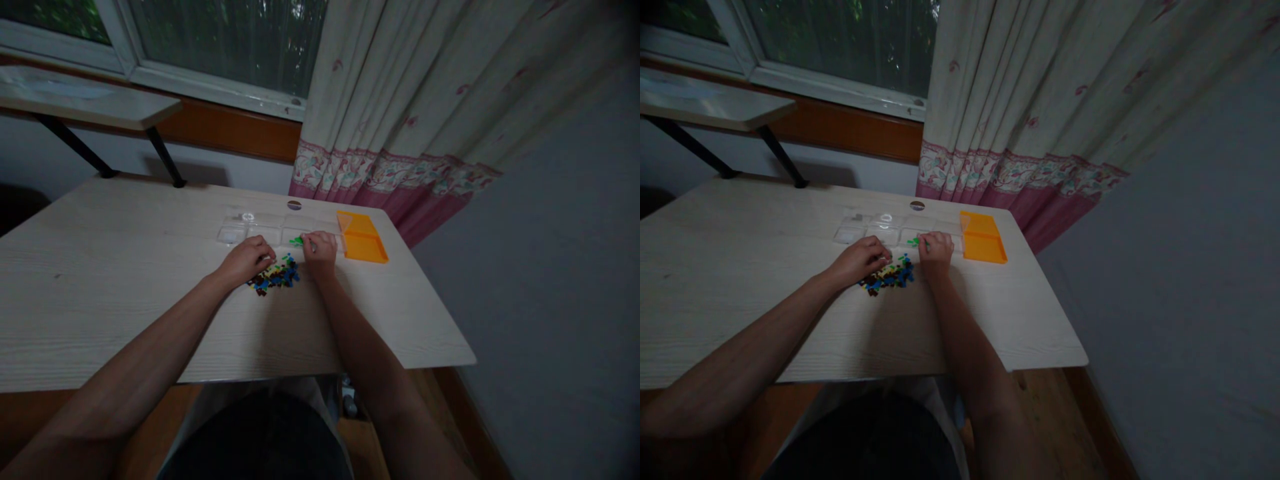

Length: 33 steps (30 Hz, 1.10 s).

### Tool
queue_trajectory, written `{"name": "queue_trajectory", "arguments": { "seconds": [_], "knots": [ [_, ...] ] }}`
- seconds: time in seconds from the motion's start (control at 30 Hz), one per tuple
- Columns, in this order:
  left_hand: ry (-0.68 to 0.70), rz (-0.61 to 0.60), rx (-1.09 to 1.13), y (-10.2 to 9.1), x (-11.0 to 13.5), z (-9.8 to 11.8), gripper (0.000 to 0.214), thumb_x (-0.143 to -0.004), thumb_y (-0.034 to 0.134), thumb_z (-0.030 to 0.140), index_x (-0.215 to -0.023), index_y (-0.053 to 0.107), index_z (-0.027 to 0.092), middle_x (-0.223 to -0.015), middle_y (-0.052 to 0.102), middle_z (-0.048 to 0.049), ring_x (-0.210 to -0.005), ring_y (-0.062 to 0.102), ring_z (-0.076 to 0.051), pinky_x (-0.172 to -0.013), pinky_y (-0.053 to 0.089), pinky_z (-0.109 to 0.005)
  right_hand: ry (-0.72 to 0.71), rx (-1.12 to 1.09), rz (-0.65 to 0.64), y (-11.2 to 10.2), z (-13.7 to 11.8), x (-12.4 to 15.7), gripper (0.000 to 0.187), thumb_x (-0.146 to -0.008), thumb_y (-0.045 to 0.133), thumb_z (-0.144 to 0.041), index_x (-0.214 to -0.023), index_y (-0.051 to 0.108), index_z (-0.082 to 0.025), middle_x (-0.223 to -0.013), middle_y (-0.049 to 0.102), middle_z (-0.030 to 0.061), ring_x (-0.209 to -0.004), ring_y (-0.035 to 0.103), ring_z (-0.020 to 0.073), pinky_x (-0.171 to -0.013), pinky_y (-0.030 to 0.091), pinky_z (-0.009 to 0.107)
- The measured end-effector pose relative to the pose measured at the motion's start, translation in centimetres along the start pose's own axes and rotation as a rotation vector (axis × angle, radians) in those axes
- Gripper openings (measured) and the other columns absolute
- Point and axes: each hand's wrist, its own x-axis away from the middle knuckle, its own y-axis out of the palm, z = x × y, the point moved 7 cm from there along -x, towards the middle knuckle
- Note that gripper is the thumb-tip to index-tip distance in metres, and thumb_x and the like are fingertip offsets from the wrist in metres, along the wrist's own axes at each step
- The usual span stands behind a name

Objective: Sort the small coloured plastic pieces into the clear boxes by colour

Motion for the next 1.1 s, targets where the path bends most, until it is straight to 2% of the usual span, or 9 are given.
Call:
{"name": "queue_trajectory", "arguments": {
  "seconds": [0.33, 0.5, 0.63, 0.77, 0.9, 1.1],
  "knots": [
    [-0.01, 0.027, 0.045, 0.2, -0.2, -0.3, 0.024, -0.094, 0.056, 0.037, -0.09, 0.072, 0.019, -0.089, 0.059, -0.0068, -0.089, 0.058, -0.022, -0.083, 0.046, -0.034, -0.007, -0.013, -0.026, 0.3, 0.1, 0.0, 0.023, -0.097, 0.058, -0.033, -0.092, 0.077, -0.021, -0.098, 0.072, 0.0063, -0.101, 0.056, 0.0211, -0.093, 0.038, 0.035],
    [-0.035, 0.089, 0.077, -0.4, -0.2, -0.2, 0.026, -0.094, 0.055, 0.038, -0.089, 0.072, 0.018, -0.088, 0.059, -0.0062, -0.086, 0.058, -0.021, -0.081, 0.046, -0.034, -0.027, -0.035, -0.02, -0.1, -0.8, 0.1, 0.023, -0.097, 0.058, -0.033, -0.091, 0.077, -0.022, -0.097, 0.073, 0.0058, -0.1, 0.056, 0.0208, -0.094, 0.038, 0.036],
    [-0.119, 0.194, 0.145, -1.2, -0.2, -0.8, 0.026, -0.093, 0.056, 0.038, -0.086, 0.07, 0.017, -0.085, 0.059, -0.0052, -0.084, 0.057, -0.02, -0.079, 0.046, -0.033, -0.156, -0.062, -0.093, -0.1, -3.0, 0.5, 0.018, -0.095, 0.062, -0.032, -0.092, 0.078, -0.024, -0.097, 0.073, 0.0045, -0.101, 0.058, 0.02, -0.095, 0.04, 0.035],
    [-0.185, 0.28, 0.225, -1.8, -0.3, -1.4, 0.023, -0.091, 0.056, 0.035, -0.08, 0.068, 0.018, -0.079, 0.057, -0.0033, -0.081, 0.056, -0.018, -0.077, 0.045, -0.032, -0.339, -0.078, -0.204, 0.4, -5.6, 1.6, 0.02, -0.093, 0.065, -0.038, -0.107, 0.077, -0.029, -0.1, 0.073, 0.0031, -0.104, 0.057, 0.0198, -0.096, 0.039, 0.035],
    [-0.227, 0.279, 0.299, -1.6, -0.4, -1.7, 0.023, -0.09, 0.056, 0.035, -0.08, 0.067, 0.018, -0.078, 0.057, -0.003, -0.08, 0.056, -0.018, -0.075, 0.045, -0.031, -0.403, -0.047, -0.212, 0.5, -6.7, 2.1, 0.025, -0.094, 0.065, -0.039, -0.115, 0.074, -0.03, -0.099, 0.074, 0.0027, -0.104, 0.056, 0.0205, -0.095, 0.036, 0.034],
    [-0.231, 0.222, 0.342, -0.7, -0.6, -2.0, 0.025, -0.088, 0.057, 0.037, -0.078, 0.069, 0.017, -0.078, 0.059, -0.0038, -0.079, 0.057, -0.019, -0.075, 0.046, -0.032, -0.376, -0.037, -0.235, 0.6, -6.7, 2.0, 0.017, -0.094, 0.065, -0.034, -0.105, 0.077, -0.028, -0.094, 0.076, 0.0025, -0.1, 0.058, 0.0203, -0.094, 0.037, 0.034]
  ]
}}
